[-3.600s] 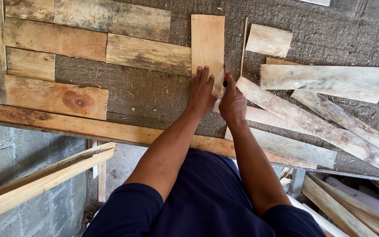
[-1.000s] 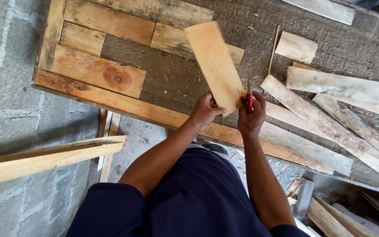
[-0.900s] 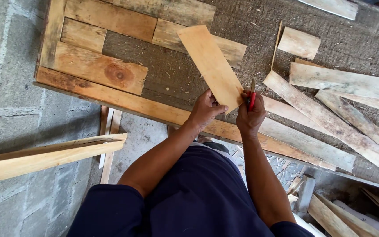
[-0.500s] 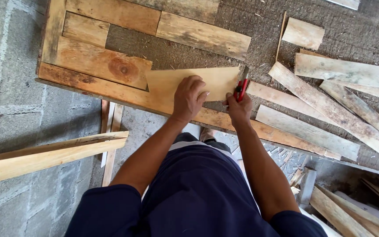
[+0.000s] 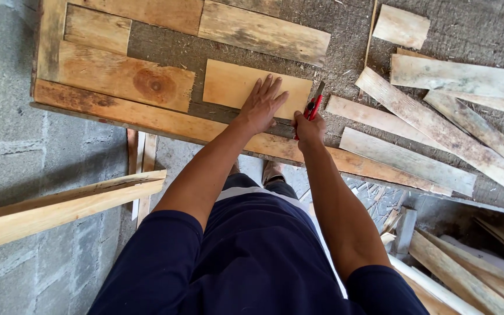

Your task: Arranging and cutting thin wood planks to fit a flat wooden surface.

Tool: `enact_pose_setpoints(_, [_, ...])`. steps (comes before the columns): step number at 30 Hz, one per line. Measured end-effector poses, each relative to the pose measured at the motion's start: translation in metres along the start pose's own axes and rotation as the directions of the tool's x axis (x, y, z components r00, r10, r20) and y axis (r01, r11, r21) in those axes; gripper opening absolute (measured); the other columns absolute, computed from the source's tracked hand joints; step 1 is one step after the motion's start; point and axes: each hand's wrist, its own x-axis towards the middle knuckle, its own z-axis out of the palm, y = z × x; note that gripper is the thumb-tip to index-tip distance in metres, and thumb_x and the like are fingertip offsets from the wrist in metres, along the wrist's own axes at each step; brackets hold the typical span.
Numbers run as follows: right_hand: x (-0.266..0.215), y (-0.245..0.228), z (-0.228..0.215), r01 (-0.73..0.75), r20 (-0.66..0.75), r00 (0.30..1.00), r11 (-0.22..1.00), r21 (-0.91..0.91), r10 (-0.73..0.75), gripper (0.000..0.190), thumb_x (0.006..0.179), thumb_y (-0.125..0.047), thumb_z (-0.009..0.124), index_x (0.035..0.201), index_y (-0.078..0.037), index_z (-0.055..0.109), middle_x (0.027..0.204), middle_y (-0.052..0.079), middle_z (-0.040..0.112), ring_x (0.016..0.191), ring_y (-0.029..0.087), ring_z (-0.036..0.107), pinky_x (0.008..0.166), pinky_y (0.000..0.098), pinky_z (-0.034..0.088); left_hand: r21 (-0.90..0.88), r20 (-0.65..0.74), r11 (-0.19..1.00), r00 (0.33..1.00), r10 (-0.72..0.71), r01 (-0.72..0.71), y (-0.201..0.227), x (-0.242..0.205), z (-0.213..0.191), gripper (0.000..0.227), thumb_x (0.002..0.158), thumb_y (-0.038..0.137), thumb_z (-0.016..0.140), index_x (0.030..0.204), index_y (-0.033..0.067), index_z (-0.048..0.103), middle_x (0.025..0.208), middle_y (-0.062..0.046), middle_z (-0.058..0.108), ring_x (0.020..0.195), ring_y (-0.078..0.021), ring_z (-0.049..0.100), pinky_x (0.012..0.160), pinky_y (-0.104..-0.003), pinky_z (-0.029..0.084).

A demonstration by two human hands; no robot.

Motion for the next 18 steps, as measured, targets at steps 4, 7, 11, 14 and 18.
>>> enact_pose_setpoints(4, [-0.010,-0.008,-0.006,-0.037,0.003,0.999,0.998,0.059,0.037,0.017,0.092,-0.008,0.075,0.104,-0.003,0.064,0.074,0.009,0.070,0.053,0.015,0.062,0.043,0.0294,0.045,0.058,-0.053,0.997,0.997,0.062,-0.059,-0.010,0.009,0.033,0.082,0.083,0.025,0.084,0.155,0.0178,0.046,0.170,-0.018,0.019,0.157,-0.0377,0.014,0.128,-0.052,0.013])
enact_pose_setpoints(7, [-0.036,-0.025,-0.012,0.014,-0.033,0.999,1.000,-0.010,-0.014,0.022,0.092,-0.009,0.073,0.109,-0.001,0.062,0.082,0.006,0.071,0.059,0.015,0.073,0.045,0.0312,0.054,-0.014,-0.034,0.999,0.999,0.030,-0.030,-0.002,0.001,0.016,0.072,0.089,0.024,0.078,0.154,0.0183,0.047,0.169,-0.019,0.020,0.157,-0.0390,0.016,0.127,-0.053,0.016])
enact_pose_setpoints(11, [-0.052,-0.025,-0.022,0.318,-0.037,0.937,0.894,-0.315,-0.346,0.023,0.103,-0.012,0.062,0.122,0.002,0.061,0.087,0.013,0.073,0.063,0.021,0.073,0.050,0.0354,0.059,-0.019,0.026,1.000,0.999,0.022,-0.022,0.005,0.004,0.007,0.071,0.091,0.028,0.075,0.153,0.0102,0.045,0.167,-0.020,0.020,0.156,-0.0394,0.015,0.127,-0.051,0.015])
enact_pose_setpoints(14, [-0.057,-0.030,-0.016,0.447,0.069,0.869,0.718,-0.533,-0.490,0.039,0.104,-0.004,0.051,0.142,0.000,0.044,0.097,0.019,0.074,0.064,0.029,0.073,0.050,0.0409,0.059,0.006,-0.033,0.995,0.995,0.096,-0.096,0.009,0.018,0.025,0.072,0.092,0.029,0.074,0.153,0.0061,0.044,0.168,-0.019,0.021,0.156,-0.0384,0.017,0.128,-0.050,0.016])
enact_pose_setpoints(18, [-0.053,-0.028,-0.002,0.430,0.163,0.867,0.541,-0.722,-0.472,0.055,0.103,0.004,0.043,0.154,-0.013,0.034,0.126,0.025,0.069,0.081,0.036,0.077,0.048,0.0451,0.064,-0.022,-0.048,0.993,0.992,0.114,-0.115,0.022,0.028,0.028,0.076,0.092,0.030,0.073,0.156,0.0072,0.040,0.167,-0.013,0.022,0.155,-0.0373,0.017,0.126,-0.051,0.017])
